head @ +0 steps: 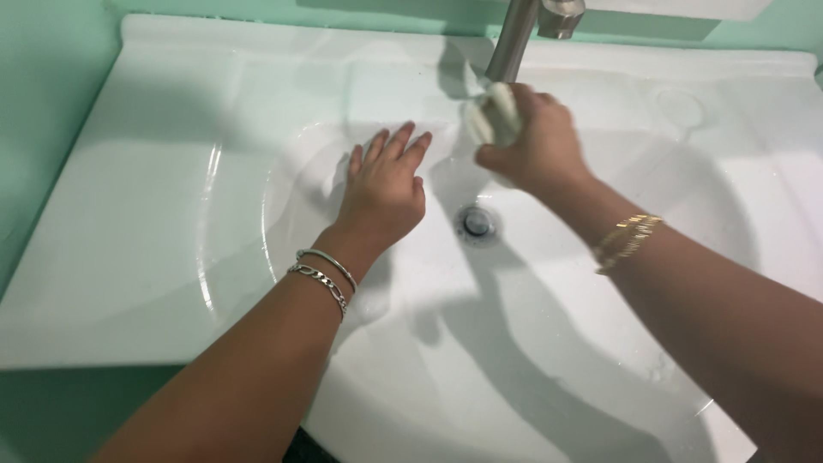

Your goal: The person wipes the surface and basin of a bathroom sink with a cloth and then cleans the faucet.

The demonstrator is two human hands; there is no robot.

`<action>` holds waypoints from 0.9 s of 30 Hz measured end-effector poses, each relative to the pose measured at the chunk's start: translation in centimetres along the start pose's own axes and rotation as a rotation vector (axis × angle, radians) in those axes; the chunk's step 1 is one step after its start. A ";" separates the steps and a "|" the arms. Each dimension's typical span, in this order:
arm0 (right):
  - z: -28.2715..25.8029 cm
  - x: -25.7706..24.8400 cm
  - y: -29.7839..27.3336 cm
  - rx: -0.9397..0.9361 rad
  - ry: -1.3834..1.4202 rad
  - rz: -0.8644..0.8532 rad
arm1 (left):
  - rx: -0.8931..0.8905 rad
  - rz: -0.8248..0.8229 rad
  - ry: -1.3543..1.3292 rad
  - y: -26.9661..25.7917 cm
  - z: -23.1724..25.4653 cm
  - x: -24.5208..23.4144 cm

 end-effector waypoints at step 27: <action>-3.3 14.1 -17.2 0.422 0.354 -0.483 | -0.004 -0.538 0.239 -8.1 -4.6 -1.6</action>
Point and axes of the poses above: each hand's wrist, its own y-axis towards the middle knuckle, its own x-axis out of the palm, z = x × y, the point moved 6 cm from there along y, towards the middle knuckle, and after that the axes turned 13 degrees about y, right-handed, at the moved point
